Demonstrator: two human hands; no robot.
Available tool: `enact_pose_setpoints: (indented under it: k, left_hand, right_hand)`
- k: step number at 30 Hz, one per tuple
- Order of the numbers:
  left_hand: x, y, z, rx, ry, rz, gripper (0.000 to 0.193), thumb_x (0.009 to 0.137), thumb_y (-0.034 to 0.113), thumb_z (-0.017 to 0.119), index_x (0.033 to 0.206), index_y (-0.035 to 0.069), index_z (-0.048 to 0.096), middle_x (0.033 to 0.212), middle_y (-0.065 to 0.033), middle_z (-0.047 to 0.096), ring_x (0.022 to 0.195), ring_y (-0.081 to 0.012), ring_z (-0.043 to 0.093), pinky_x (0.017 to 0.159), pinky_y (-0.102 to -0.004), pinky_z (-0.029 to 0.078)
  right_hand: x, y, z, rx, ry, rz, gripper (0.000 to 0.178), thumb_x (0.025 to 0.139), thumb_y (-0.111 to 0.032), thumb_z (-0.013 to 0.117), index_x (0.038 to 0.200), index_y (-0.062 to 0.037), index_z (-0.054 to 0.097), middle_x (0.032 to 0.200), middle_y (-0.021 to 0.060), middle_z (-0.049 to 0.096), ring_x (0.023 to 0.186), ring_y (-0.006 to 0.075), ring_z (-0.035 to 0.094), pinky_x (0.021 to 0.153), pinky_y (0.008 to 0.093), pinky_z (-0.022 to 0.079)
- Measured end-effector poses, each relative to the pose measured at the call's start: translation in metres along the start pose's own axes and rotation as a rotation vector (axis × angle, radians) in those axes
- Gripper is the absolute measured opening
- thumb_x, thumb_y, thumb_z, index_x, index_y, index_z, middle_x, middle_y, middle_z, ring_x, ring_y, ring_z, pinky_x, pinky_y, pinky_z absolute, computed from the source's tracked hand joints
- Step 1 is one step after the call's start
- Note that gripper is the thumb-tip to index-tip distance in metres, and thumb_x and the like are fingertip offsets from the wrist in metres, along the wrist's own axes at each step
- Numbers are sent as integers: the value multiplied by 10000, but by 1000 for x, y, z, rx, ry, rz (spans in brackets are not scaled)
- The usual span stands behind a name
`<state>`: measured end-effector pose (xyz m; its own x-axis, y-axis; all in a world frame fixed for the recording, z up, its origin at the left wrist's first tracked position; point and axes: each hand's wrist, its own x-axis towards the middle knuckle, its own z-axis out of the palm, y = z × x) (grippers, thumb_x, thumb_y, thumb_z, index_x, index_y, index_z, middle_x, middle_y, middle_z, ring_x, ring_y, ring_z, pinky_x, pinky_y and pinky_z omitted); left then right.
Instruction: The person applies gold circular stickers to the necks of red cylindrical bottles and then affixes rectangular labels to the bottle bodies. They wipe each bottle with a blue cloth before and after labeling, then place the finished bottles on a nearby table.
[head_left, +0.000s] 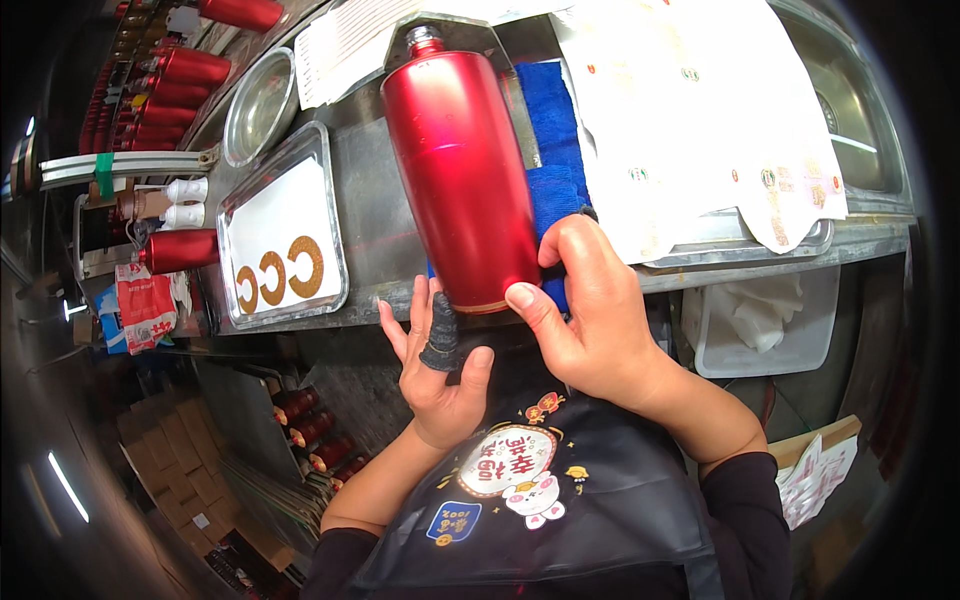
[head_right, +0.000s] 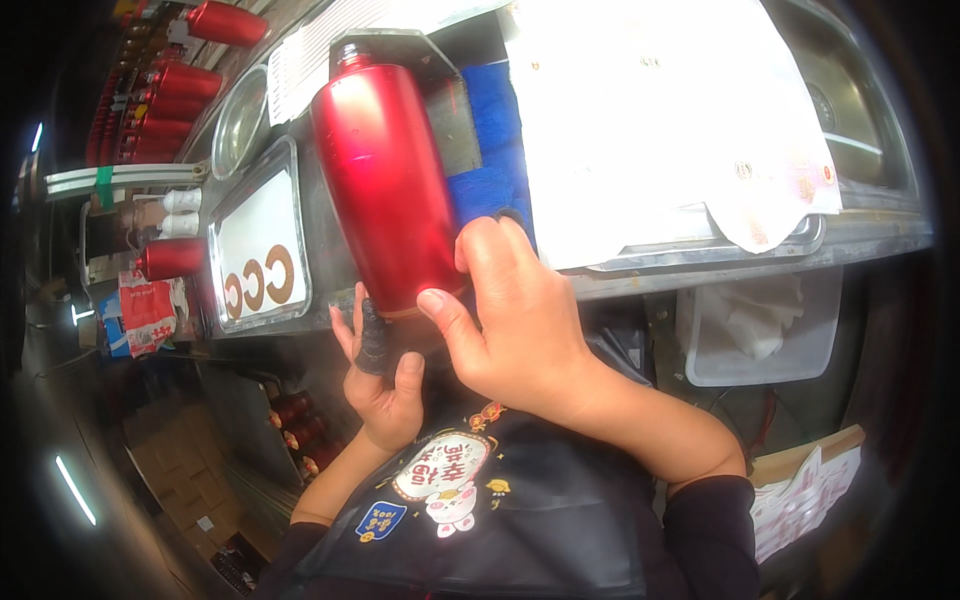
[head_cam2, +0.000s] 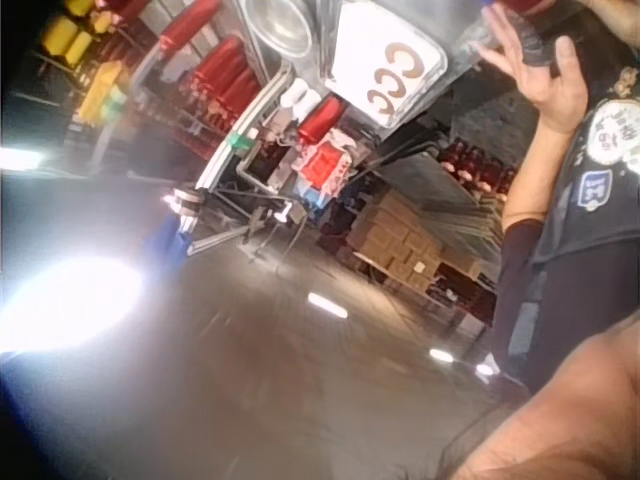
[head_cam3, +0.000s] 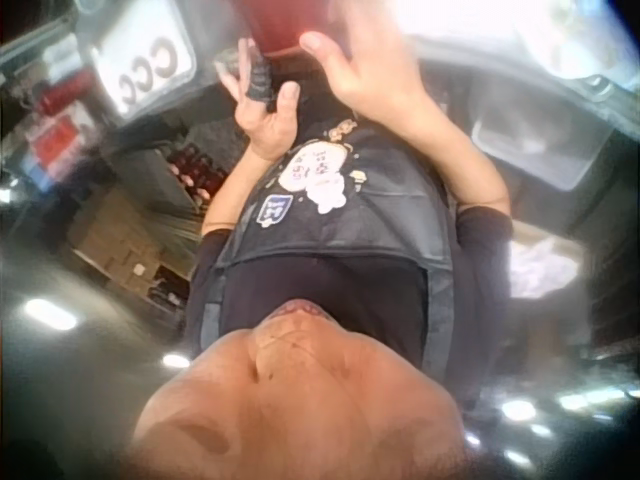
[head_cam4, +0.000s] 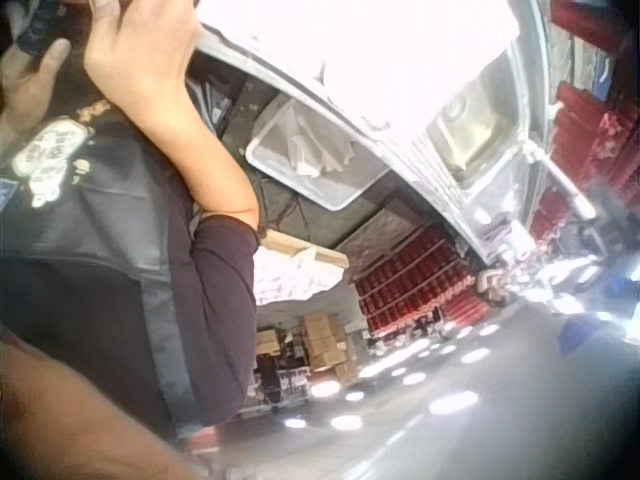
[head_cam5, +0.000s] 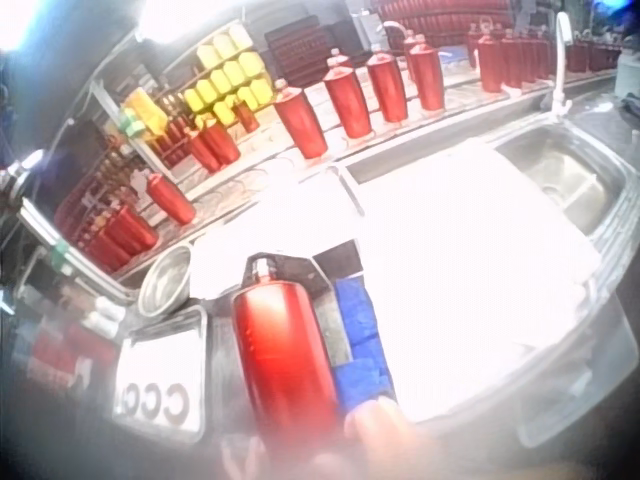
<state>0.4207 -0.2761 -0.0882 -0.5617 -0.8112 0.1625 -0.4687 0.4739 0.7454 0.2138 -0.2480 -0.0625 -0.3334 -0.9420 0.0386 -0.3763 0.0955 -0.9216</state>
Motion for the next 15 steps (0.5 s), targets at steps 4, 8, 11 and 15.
enact_pose_setpoints:
  k: [4,8,11,15]
  left_hand:
    - [5,0,1,99,4,81,531,891,177,698,1347,-64,571,1441,-279,518,1404,-457,424,1175,-644,18]
    - [13,7,-3,179,-16,148,453,863,155,711,1245,-75,636,1431,-296,518,1388,-463,443,1162,-669,31]
    - [20,11,-10,249,-25,160,392,817,149,740,1159,-36,696,1434,-304,509,1372,-490,447,1148,-691,67]
    - [30,17,-17,389,-64,249,399,833,119,704,1219,21,692,1499,-326,420,1400,-532,380,1156,-649,84]
  right_hand:
    - [1,2,0,-7,0,-17,271,869,-136,708,980,-2,501,871,155,503,744,339,521,652,389,459]
    - [0,1,-1,-3,-16,8,265,859,-134,700,995,-16,505,895,176,533,780,409,565,653,447,476]
    - [0,3,1,19,-25,32,241,867,-118,683,992,-11,507,904,182,539,797,414,563,676,441,478]
    - [0,7,5,108,-37,72,187,876,-76,645,988,-2,514,920,186,550,802,402,562,700,422,481]
